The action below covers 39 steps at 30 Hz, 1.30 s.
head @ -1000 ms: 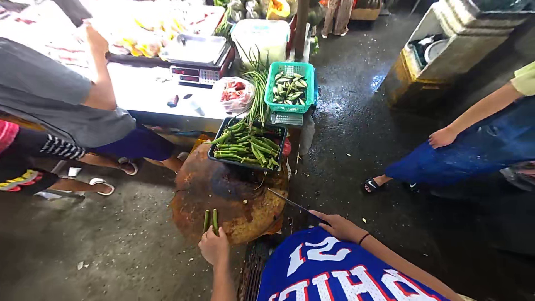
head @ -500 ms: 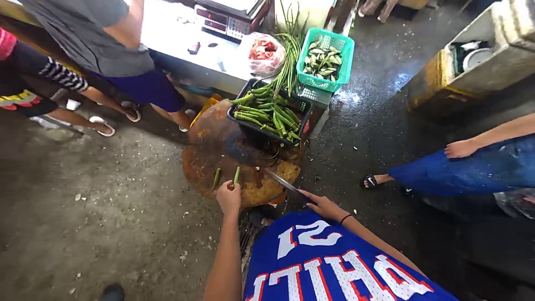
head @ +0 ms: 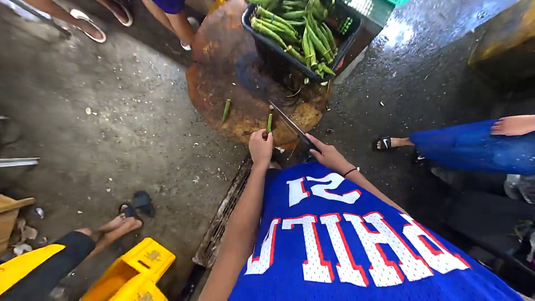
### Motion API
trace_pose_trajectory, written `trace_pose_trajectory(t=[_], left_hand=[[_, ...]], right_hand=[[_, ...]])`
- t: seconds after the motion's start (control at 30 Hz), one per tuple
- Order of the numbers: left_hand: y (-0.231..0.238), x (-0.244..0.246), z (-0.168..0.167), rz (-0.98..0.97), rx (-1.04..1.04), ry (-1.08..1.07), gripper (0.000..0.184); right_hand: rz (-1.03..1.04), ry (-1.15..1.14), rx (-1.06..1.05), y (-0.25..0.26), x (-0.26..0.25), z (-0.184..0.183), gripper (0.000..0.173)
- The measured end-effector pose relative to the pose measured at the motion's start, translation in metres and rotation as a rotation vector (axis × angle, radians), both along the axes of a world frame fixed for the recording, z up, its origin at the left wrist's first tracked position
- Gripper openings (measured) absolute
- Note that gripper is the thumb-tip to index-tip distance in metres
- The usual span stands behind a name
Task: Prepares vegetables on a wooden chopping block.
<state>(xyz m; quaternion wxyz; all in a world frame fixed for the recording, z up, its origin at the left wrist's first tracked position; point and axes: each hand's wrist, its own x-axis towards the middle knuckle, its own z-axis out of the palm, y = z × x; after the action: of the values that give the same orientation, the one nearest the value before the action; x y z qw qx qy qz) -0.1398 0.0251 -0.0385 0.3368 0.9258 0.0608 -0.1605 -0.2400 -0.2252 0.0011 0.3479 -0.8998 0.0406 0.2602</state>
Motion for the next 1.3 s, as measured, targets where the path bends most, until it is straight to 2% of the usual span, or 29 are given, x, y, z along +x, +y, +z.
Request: trace_pose_trajectory(t=[0.2,0.37,0.53,0.7,0.83,1.03,1.13,1.3], left_hand=[[-0.018,0.022,-0.005,-0.054,0.143,-0.022,0.033],[-0.019,0.026,-0.004,-0.027,0.139,0.003,0.030],[-0.018,0.026,-0.007,-0.027,0.129,0.006,0.029],[-0.010,0.010,-0.006,-0.039,-0.002,-0.090,0.034],[-0.008,-0.009,-0.013,-0.078,0.050,-0.174,0.029],[-0.019,-0.015,-0.010,-0.024,0.016,-0.054,0.033],[-0.020,-0.014,-0.011,-0.001,-0.009,-0.040,0.034],[-0.022,-0.015,-0.013,0.025,-0.008,-0.079,0.030]], right_hand=[[0.102,0.003,-0.022,0.016,0.012,0.010,0.059],[0.139,-0.002,-0.096,0.014,0.013,-0.006,0.060],[0.131,0.042,-0.149,0.014,0.014,-0.007,0.062],[0.131,0.114,-0.166,0.025,0.022,-0.003,0.063],[0.152,0.131,-0.225,0.031,0.022,-0.018,0.065],[0.082,0.081,-0.046,0.023,0.016,-0.031,0.061],[0.065,0.090,-0.032,0.034,0.026,-0.015,0.061],[0.162,0.095,-0.064,0.056,0.051,-0.002,0.062]])
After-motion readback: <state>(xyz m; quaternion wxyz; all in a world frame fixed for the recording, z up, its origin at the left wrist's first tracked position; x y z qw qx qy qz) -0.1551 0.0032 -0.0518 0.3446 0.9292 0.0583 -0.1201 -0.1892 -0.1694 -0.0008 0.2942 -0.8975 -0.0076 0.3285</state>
